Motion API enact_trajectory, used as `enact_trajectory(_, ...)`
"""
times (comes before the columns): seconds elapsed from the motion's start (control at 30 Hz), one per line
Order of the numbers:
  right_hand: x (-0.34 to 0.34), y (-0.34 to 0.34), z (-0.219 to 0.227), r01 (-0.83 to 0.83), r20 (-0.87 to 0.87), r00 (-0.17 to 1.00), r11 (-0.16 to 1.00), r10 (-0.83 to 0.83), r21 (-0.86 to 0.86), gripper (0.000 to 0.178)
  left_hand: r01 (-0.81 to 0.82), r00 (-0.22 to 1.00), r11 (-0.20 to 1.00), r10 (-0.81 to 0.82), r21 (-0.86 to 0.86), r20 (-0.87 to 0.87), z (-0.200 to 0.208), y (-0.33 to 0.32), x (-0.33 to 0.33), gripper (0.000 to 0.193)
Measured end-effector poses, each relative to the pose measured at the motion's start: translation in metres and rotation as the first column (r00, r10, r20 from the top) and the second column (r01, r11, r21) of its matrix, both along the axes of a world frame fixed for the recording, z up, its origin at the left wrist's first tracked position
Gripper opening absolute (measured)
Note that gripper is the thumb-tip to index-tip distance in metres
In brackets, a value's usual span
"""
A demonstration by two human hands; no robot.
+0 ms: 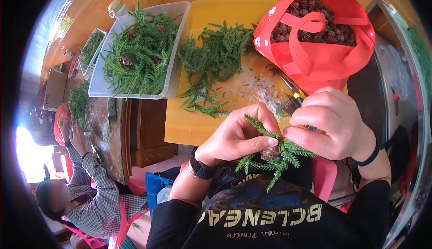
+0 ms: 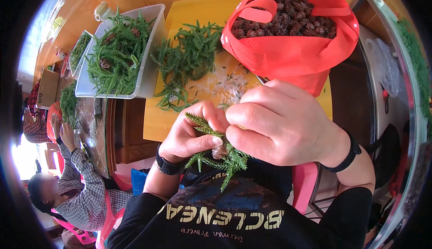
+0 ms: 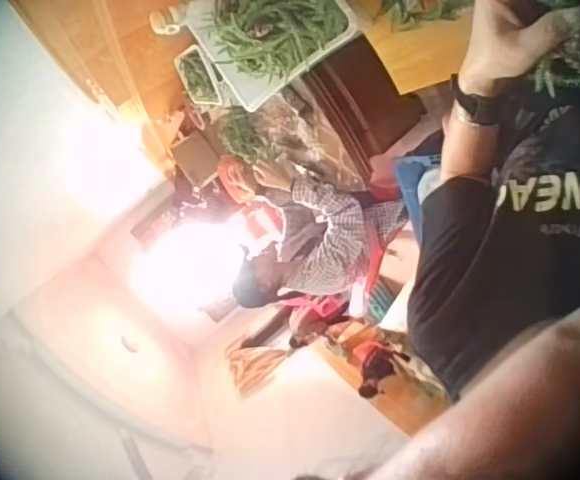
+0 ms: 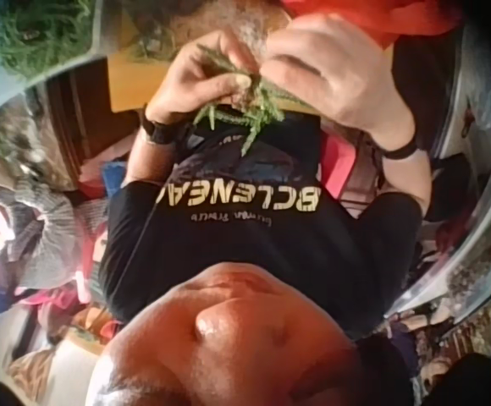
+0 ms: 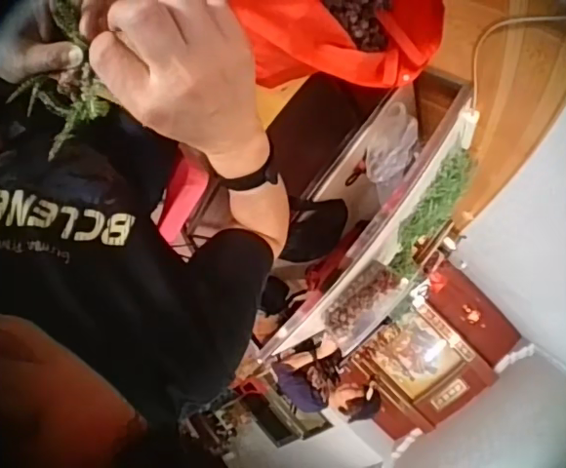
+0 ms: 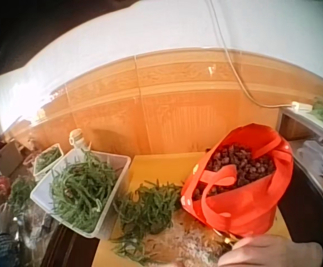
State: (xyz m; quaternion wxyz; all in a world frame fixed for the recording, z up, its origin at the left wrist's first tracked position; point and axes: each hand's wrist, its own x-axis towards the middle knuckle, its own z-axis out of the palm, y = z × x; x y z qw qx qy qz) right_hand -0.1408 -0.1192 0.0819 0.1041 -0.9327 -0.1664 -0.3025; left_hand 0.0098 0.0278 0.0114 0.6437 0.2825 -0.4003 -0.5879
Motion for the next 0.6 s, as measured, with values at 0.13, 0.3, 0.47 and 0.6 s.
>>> enact_trajectory(0.13, 0.002, 0.001, -0.003, 0.036, 0.013, 0.999, 0.999, -0.036, 0.016, 0.016, -0.107, 0.967, 0.991, 0.122, -0.079, 0.225, 0.003, -0.003, 0.0, 0.01)
enact_trajectory(0.3, 0.003, 0.001, 0.001, 0.207, -0.22, 0.96, 0.966, -0.171, 0.153, 0.024, -0.212, 0.295, 0.776, 0.631, -0.595, 0.717, 0.018, -0.005, -0.009, 0.03)
enact_trajectory(0.47, 0.001, 0.001, 0.003, 0.161, -0.236, 0.966, 0.962, -0.108, 0.219, 0.028, -0.271, 0.514, 0.866, 0.499, -0.42, 0.698, 0.013, -0.002, -0.003, 0.023)
enact_trajectory(0.6, -0.002, -0.001, 0.01, 0.03, -0.184, 0.983, 0.992, -0.006, 0.125, 0.022, -0.225, 0.817, 0.954, 0.295, -0.198, 0.495, 0.007, 0.001, 0.0, 0.014)
